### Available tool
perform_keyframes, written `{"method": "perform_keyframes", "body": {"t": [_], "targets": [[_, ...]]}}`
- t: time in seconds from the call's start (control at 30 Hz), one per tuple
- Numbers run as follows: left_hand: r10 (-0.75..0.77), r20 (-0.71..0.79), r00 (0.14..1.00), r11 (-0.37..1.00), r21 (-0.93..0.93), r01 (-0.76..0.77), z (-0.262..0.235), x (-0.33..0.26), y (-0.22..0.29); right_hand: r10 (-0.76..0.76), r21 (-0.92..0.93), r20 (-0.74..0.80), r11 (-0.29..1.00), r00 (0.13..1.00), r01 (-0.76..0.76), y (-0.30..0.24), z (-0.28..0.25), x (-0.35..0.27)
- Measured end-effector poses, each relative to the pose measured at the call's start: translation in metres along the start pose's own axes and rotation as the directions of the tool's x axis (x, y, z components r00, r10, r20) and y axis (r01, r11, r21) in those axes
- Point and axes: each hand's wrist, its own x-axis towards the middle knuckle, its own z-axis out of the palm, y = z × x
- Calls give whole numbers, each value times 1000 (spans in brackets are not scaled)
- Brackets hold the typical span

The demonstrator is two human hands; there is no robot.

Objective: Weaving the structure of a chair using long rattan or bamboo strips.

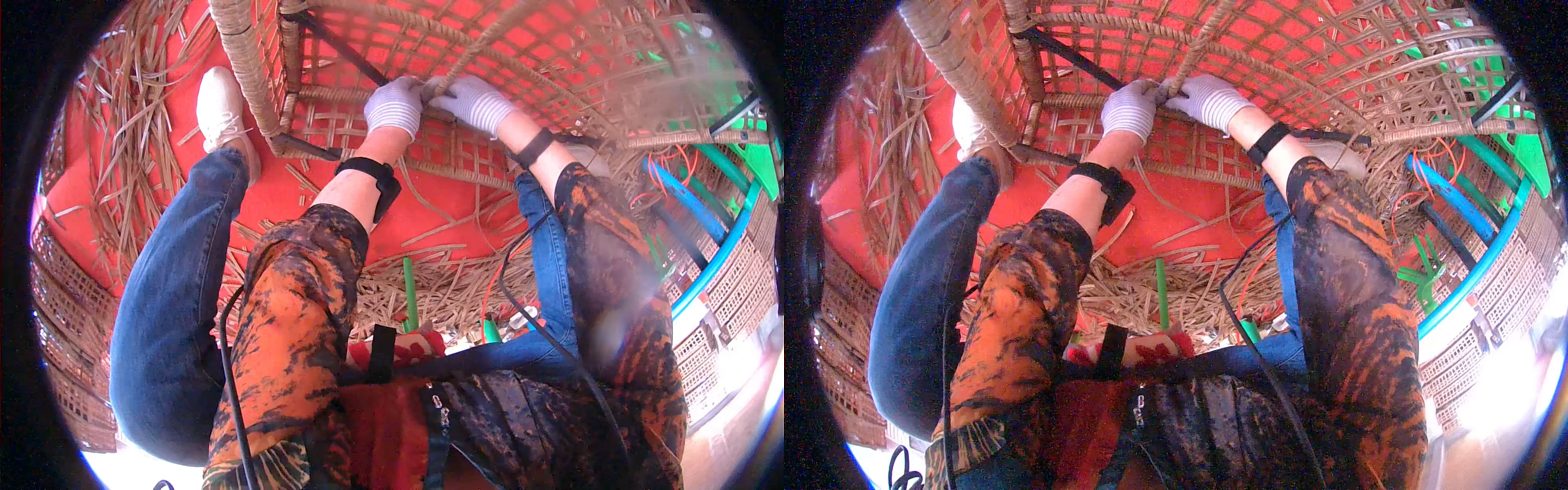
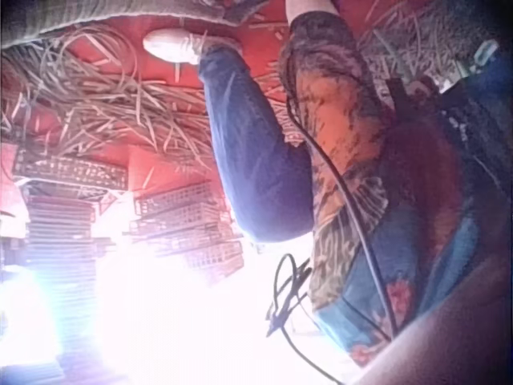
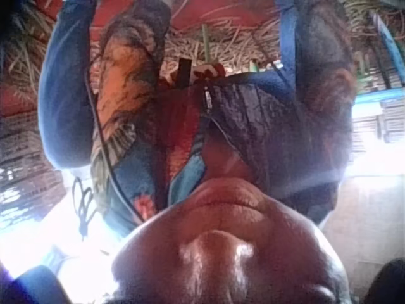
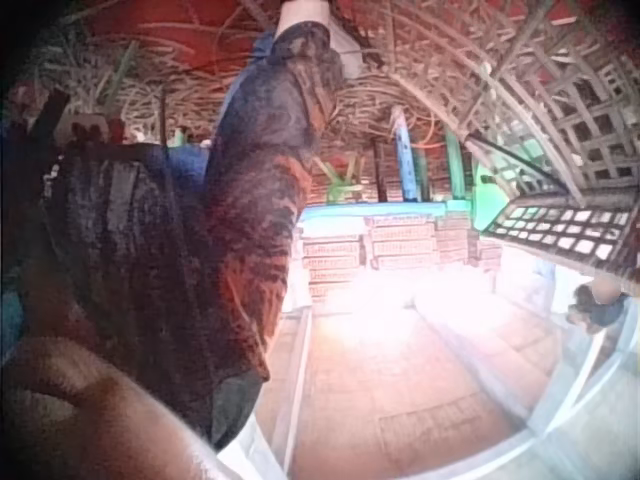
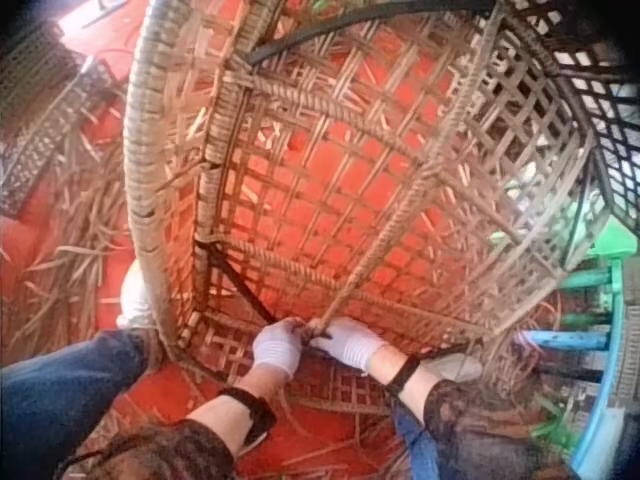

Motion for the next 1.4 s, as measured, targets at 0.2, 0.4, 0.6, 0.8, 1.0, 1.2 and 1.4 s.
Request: {"method": "perform_keyframes", "body": {"t": [0.2, 0.4, 0.6, 0.8, 1.0, 1.2, 1.4], "targets": [[98, -18, 995, 995, -31, -99, -2, -9, -10, 142, -33, -137, 988, 980, -148, -19, 14, -17], [25, -171, 985, 1000, 16, -23, -21, -36, -19, 171, -282, -205, 933, 964, -225, -33, 24, -26], [51, 65, 997, 998, 18, -52, -27, -33, 11, 180, -367, 247, 927, 952, -80, -90, 50, -76], [137, 48, 989, 991, -8, -137, 1, -23, 4, -140, 43, 528, 989, 837, 139, -150, 43, -124], [207, 7, 978, 978, 10, -207, 9, -16, -15, 382, 251, -93, 903, 919, -350, -52, 1, -63], [27, -54, 998, 990, 142, -19, -3, -23, -11, 160, 632, 97, 753, 982, -185, -6, 0, -18], [-25, 84, 996, 944, 330, -4, -23, -10, -14, 19, 388, 199, 916, 980, -97, -11, 1, -1]]}}
